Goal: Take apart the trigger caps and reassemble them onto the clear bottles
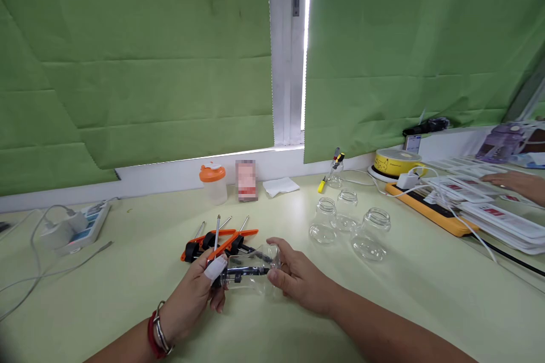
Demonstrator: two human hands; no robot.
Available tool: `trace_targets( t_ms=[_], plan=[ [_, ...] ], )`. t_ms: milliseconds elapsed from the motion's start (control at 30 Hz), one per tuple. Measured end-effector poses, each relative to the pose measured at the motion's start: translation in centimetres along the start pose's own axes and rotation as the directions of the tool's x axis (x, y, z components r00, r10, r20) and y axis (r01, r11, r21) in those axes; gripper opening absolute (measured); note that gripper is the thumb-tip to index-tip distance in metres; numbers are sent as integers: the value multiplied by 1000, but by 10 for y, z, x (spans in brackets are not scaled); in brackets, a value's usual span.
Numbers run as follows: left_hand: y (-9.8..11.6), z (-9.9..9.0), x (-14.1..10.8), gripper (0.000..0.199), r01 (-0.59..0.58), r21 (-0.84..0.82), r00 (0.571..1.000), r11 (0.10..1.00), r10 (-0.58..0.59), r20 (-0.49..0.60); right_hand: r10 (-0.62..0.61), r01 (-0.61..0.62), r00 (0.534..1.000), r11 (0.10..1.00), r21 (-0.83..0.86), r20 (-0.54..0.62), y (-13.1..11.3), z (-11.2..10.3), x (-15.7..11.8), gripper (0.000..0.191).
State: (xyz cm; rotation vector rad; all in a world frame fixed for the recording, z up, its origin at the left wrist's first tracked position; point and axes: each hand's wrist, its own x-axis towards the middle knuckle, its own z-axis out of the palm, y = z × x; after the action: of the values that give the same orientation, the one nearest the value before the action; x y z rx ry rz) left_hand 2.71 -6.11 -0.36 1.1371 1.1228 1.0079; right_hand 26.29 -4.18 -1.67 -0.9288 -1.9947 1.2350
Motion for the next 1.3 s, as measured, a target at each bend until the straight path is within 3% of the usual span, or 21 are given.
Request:
trace_targets(
  t_ms=[167,300,367,467,600,700,833,900,1000,1100,1200,1300],
  plan=[
    [3,-4,3,41,41,-92,999,995,-43,-16,-145,130,989,943,-307,-24,3,0,-6,95],
    [3,-5,3,43,41,-121,999,992,-40,11,-389,341,921,784,-519,17,4,-2,-5,85],
    [2,-5,2,44,35,-116,999,993,-31,35,-423,373,906,762,-530,29,3,-3,-3,84],
    [0,-4,1,42,19,-98,999,995,-16,32,-387,348,922,804,-482,19,2,-4,-3,86],
    [-1,-2,0,39,-12,-65,1000,998,12,8,-239,217,971,904,-367,-13,1,-3,-5,88],
    [1,0,0,38,-49,-11,999,999,49,6,-99,97,995,982,-163,0,0,0,-3,77],
    [1,0,-1,38,-55,35,998,998,56,-19,-23,18,998,996,83,58,-1,0,2,65],
    [0,-1,0,39,-49,28,999,998,49,-15,-17,12,997,998,65,70,0,-1,2,66],
    [0,-3,2,39,-37,5,999,999,37,-1,-41,46,998,992,-115,42,2,-2,-2,80],
    [0,-5,3,40,-3,-25,999,1000,2,-37,-209,199,978,897,-394,18,5,-4,-4,103],
    [2,-6,4,41,33,-61,999,998,-35,-32,-429,387,899,684,-618,87,7,-5,-3,90],
    [4,-6,2,40,40,-82,999,996,-40,5,-504,449,851,556,-700,147,4,-7,-4,83]
  ],
)
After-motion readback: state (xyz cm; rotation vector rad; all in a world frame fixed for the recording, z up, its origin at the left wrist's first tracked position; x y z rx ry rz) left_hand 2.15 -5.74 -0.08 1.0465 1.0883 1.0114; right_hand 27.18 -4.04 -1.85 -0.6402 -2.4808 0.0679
